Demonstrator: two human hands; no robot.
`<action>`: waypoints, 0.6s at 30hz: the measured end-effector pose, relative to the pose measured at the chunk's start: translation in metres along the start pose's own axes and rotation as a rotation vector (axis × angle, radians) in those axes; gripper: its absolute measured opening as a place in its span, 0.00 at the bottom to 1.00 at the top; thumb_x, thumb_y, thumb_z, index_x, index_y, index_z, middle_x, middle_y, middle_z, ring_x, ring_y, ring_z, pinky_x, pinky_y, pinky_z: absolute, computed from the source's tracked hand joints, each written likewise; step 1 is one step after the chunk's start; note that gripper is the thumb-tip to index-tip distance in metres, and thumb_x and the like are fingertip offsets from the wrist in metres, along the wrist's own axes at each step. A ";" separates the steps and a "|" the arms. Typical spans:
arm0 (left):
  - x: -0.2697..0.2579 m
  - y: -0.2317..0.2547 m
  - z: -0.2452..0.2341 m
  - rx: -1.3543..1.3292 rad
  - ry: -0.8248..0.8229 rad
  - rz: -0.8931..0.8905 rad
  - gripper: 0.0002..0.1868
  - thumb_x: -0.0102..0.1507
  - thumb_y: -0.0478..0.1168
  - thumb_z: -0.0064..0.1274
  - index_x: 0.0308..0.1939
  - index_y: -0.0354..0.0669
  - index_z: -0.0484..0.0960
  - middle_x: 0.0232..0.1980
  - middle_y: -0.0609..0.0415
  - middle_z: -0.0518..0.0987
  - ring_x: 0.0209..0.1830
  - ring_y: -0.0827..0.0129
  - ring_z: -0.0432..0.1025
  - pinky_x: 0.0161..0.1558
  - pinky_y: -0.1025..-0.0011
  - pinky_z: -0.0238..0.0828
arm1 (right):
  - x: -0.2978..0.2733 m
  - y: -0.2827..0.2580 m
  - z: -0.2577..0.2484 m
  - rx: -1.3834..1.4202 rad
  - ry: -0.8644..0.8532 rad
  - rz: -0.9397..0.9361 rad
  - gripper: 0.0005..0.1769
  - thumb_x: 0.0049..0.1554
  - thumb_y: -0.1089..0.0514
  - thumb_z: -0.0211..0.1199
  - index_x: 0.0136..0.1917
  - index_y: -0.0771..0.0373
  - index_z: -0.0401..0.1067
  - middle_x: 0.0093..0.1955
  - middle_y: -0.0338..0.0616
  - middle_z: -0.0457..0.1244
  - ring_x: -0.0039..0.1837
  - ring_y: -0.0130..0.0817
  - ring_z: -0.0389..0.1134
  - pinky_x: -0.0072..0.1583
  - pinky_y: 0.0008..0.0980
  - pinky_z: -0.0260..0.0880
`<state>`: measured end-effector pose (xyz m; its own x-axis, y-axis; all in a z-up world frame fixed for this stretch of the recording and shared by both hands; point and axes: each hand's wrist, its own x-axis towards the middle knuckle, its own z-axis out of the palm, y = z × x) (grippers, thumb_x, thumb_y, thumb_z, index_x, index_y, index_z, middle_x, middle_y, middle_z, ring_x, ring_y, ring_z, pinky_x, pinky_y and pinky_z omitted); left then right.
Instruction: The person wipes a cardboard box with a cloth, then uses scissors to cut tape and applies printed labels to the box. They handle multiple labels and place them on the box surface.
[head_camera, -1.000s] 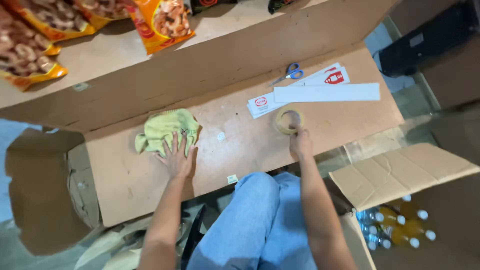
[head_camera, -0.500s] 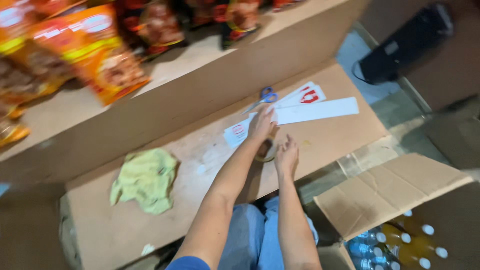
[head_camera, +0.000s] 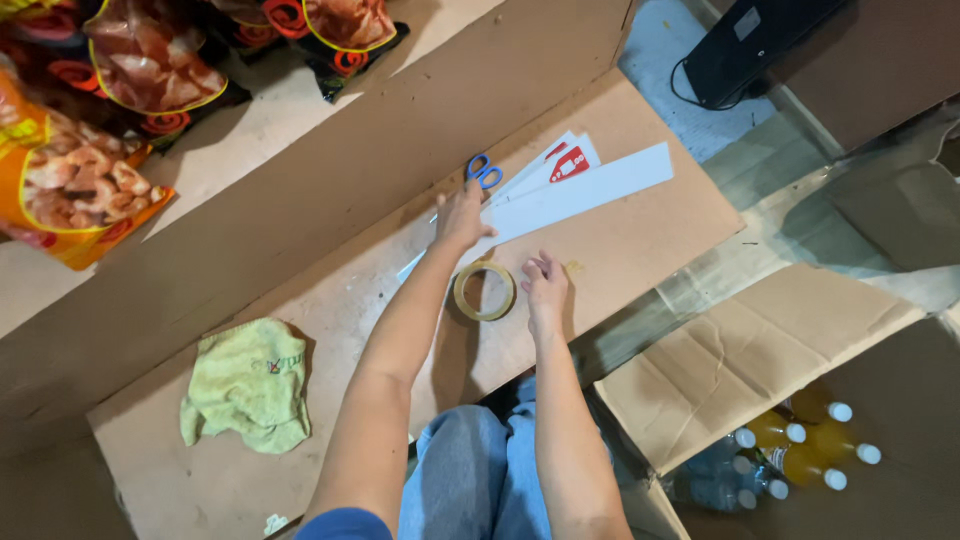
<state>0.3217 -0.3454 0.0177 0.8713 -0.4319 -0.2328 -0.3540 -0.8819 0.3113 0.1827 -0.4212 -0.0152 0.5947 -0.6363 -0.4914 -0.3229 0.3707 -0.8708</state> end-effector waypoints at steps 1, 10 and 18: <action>-0.002 0.001 -0.006 -0.003 0.017 0.031 0.39 0.44 0.52 0.77 0.48 0.54 0.65 0.54 0.51 0.77 0.58 0.56 0.75 0.63 0.55 0.53 | -0.003 -0.003 0.000 0.008 0.000 -0.004 0.29 0.61 0.59 0.61 0.74 0.65 0.64 0.62 0.58 0.66 0.61 0.44 0.71 0.58 0.47 0.76; -0.058 0.001 -0.035 -0.033 0.371 0.426 0.05 0.62 0.46 0.59 0.37 0.56 0.78 0.39 0.60 0.75 0.44 0.62 0.76 0.47 0.65 0.73 | -0.029 -0.025 -0.002 0.382 -0.143 0.051 0.40 0.62 0.36 0.58 0.76 0.64 0.58 0.71 0.60 0.55 0.70 0.54 0.60 0.61 0.54 0.68; -0.124 -0.019 0.010 0.265 0.719 0.983 0.09 0.72 0.45 0.45 0.39 0.50 0.77 0.36 0.59 0.70 0.39 0.65 0.70 0.47 0.70 0.72 | -0.026 -0.019 -0.006 0.655 -0.126 0.158 0.22 0.65 0.59 0.62 0.70 0.61 0.63 0.70 0.55 0.62 0.69 0.53 0.66 0.66 0.54 0.66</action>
<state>0.2167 -0.2765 0.0311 0.1574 -0.8021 0.5761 -0.9453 -0.2911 -0.1471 0.1692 -0.4157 0.0136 0.6714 -0.4719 -0.5715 0.0757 0.8107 -0.5805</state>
